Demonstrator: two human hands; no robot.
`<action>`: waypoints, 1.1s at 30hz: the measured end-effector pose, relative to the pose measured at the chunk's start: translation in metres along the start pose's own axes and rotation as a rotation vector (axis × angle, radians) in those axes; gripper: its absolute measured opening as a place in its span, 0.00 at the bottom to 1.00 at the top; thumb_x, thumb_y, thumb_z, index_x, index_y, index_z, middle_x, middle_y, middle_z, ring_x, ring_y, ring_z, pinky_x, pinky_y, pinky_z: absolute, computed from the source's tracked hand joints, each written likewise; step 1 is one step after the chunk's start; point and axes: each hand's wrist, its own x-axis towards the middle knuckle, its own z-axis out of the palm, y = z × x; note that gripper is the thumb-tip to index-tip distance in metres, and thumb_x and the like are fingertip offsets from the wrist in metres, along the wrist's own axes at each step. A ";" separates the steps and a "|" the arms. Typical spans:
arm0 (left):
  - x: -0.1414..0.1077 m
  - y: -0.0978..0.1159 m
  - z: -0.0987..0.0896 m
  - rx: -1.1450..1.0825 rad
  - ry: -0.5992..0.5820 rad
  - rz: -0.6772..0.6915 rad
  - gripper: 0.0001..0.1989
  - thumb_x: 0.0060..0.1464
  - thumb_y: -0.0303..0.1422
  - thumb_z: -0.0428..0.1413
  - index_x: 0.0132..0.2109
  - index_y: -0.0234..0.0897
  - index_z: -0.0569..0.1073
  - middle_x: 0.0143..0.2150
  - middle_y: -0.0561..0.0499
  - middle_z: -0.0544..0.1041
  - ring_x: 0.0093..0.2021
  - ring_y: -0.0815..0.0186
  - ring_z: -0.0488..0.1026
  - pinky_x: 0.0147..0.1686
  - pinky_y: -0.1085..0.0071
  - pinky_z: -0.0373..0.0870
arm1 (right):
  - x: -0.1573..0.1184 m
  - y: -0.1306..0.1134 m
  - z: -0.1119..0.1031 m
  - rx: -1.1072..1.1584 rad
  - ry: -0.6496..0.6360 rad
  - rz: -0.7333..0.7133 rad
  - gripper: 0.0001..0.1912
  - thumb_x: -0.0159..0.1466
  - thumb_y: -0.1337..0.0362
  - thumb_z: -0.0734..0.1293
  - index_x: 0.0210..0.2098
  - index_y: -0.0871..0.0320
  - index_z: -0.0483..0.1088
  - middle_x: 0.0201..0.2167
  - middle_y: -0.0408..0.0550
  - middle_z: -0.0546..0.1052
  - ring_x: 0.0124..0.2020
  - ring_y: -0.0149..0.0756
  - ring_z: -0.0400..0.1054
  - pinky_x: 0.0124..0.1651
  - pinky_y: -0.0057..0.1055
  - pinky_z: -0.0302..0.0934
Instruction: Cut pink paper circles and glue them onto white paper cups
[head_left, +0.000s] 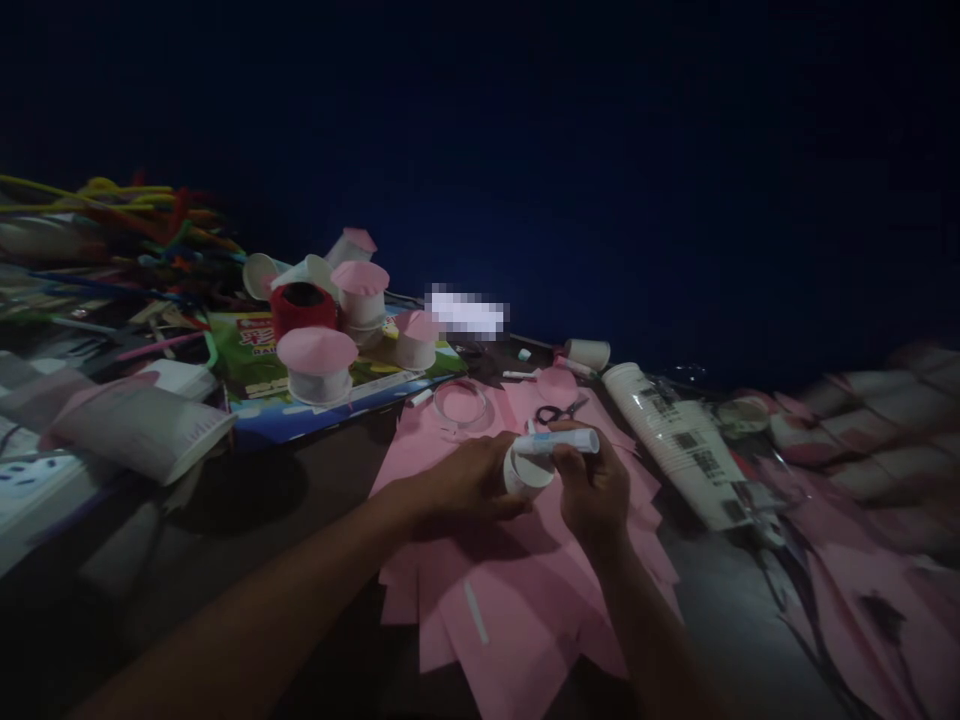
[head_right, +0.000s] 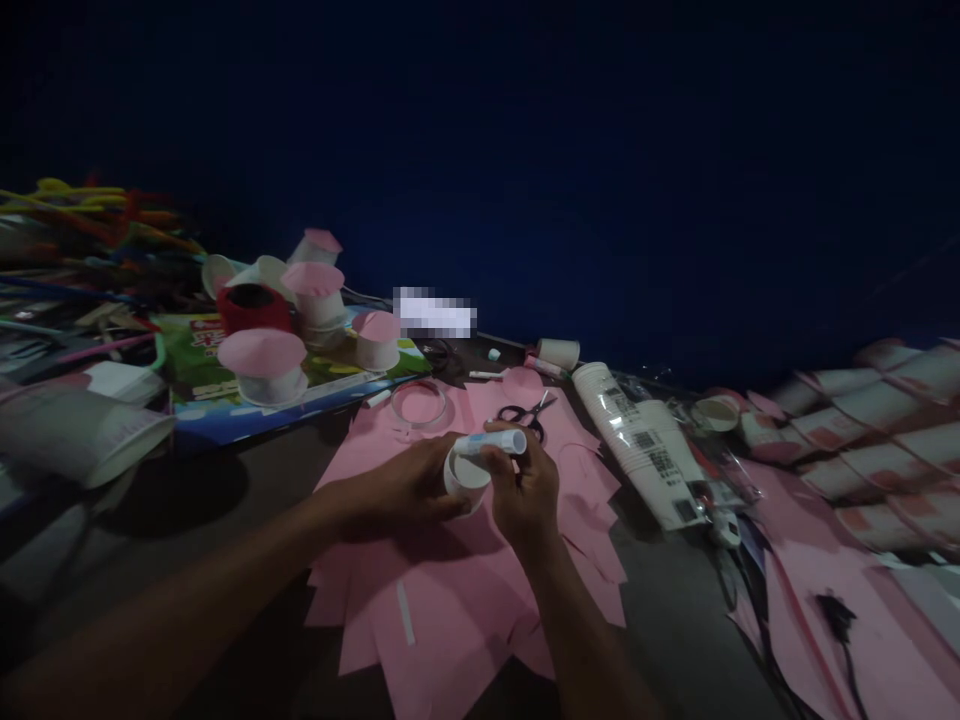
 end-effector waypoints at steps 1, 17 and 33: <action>0.000 0.000 0.000 -0.003 0.001 0.000 0.19 0.47 0.35 0.56 0.47 0.37 0.63 0.40 0.49 0.72 0.36 0.64 0.68 0.33 0.71 0.63 | 0.000 -0.001 0.000 -0.018 0.005 -0.008 0.09 0.60 0.61 0.63 0.39 0.57 0.68 0.31 0.45 0.75 0.29 0.32 0.68 0.32 0.27 0.62; 0.004 0.000 0.004 0.009 0.006 -0.031 0.18 0.46 0.34 0.55 0.45 0.36 0.64 0.38 0.48 0.73 0.35 0.63 0.69 0.34 0.69 0.63 | 0.005 -0.011 -0.005 -0.227 0.092 0.015 0.09 0.61 0.59 0.61 0.34 0.58 0.68 0.25 0.45 0.73 0.27 0.34 0.67 0.31 0.30 0.61; 0.000 0.001 -0.001 0.013 -0.021 -0.022 0.21 0.47 0.36 0.56 0.48 0.36 0.62 0.41 0.47 0.72 0.36 0.62 0.69 0.33 0.69 0.63 | 0.007 0.000 -0.013 0.235 -0.251 0.142 0.13 0.61 0.56 0.61 0.38 0.57 0.69 0.30 0.46 0.71 0.31 0.34 0.65 0.33 0.30 0.61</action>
